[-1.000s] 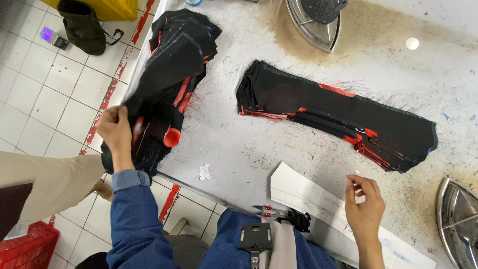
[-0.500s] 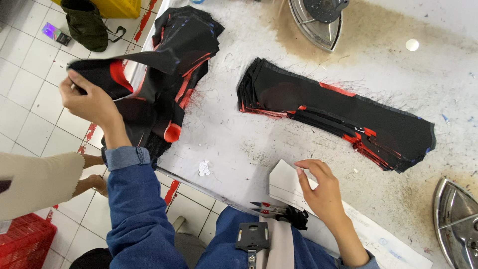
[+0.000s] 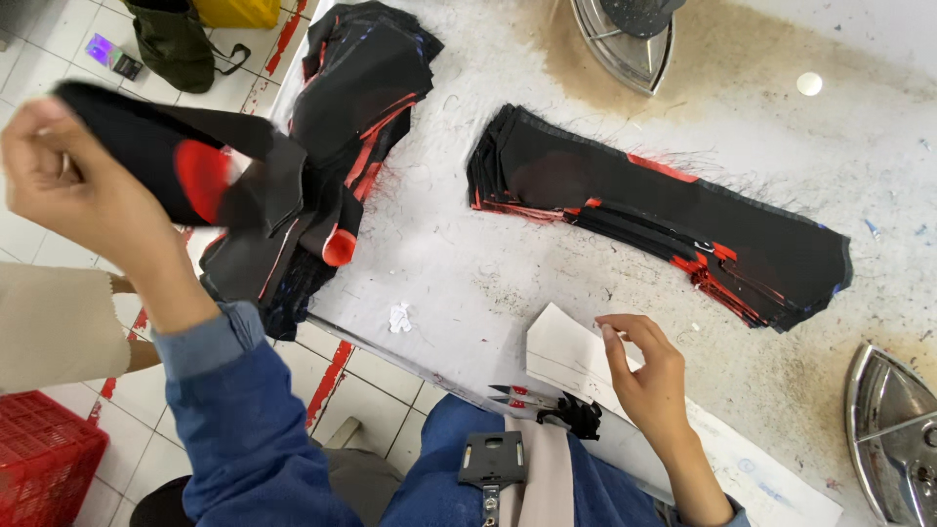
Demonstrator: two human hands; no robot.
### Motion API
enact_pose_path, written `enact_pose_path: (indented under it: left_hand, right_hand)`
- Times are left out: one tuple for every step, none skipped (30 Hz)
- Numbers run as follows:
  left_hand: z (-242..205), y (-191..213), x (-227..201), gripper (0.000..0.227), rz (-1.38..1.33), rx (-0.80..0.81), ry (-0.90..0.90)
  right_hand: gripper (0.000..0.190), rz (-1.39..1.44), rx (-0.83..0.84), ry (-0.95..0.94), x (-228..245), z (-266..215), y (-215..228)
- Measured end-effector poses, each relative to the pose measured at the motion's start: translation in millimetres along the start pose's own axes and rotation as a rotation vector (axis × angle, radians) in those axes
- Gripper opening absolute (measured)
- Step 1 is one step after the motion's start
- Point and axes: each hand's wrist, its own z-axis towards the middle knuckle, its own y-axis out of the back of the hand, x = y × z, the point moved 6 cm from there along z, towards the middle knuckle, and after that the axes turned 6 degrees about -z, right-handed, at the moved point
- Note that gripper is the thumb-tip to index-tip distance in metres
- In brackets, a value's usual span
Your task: The person places a paper pattern on a black fabric piece, trims the excess fabric along the pattern's edge with scissors, and then uses a steam iron to press the fabric. This process is repeated for multiple fabric pieces.
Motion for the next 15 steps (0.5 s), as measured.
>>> enact_pose_path:
  left_hand:
    - [-9,-6,-28,0.016,0.001,-0.003,-0.003]
    - [-21,-25,-48,0.009,0.012,0.215,0.138]
    - [-37,-43,-68,0.010,0.022,0.436,0.272]
    - [-59,-54,-98,0.010,0.024,0.436,0.272]
    - [-93,-82,-129,0.007,-0.215,0.747,0.356]
    - [-132,-105,-166,0.015,-0.459,1.053,0.433]
    - [-154,-109,-181,0.015,-0.457,1.053,0.436]
    - [-177,-115,-212,0.014,-0.497,1.142,0.119]
    - [-204,-117,-243,0.013,-0.531,1.219,-0.201]
    - [-214,-116,-246,0.013,-0.536,1.221,-0.199]
    - [-227,-116,-250,0.020,-0.523,1.276,-0.211]
    - [-241,-117,-255,0.028,-0.516,1.331,-0.224]
    - [-242,-114,-247,0.028,-0.527,1.332,-0.223]
    - [-247,-117,-238,0.032,-0.579,1.363,-0.101]
    - [-254,-122,-230,0.036,-0.631,1.394,0.021]
  right_hand:
    - [0.016,0.002,-0.001,0.003,9,1,2]
    - [0.020,0.121,0.049,-0.101,12,0,1]
    - [0.025,0.241,0.099,-0.205,16,-1,-1]
    - [0.025,0.242,0.100,-0.204,20,-2,-4]
    - [0.039,0.540,0.269,-0.206,29,-4,-17]
    - [0.056,0.837,0.441,-0.212,40,-9,-29]
    - [0.056,0.837,0.444,-0.213,36,-12,-35]
    - [0.033,0.974,0.429,-0.538,18,-19,-47]
    - [0.025,1.100,0.406,-0.867,3,-31,-59]
    - [0.025,1.098,0.402,-0.871,-4,-28,-54]
    - [0.010,1.085,0.221,-1.028,-22,-29,-44]
    - [0.013,1.061,0.032,-1.182,-39,-33,-33]
    - [0.013,1.058,0.022,-1.186,-47,-35,-23]
    - [0.012,1.154,-0.188,-1.149,-60,-38,-3]
    - [0.012,1.243,-0.400,-1.098,-73,-42,18]
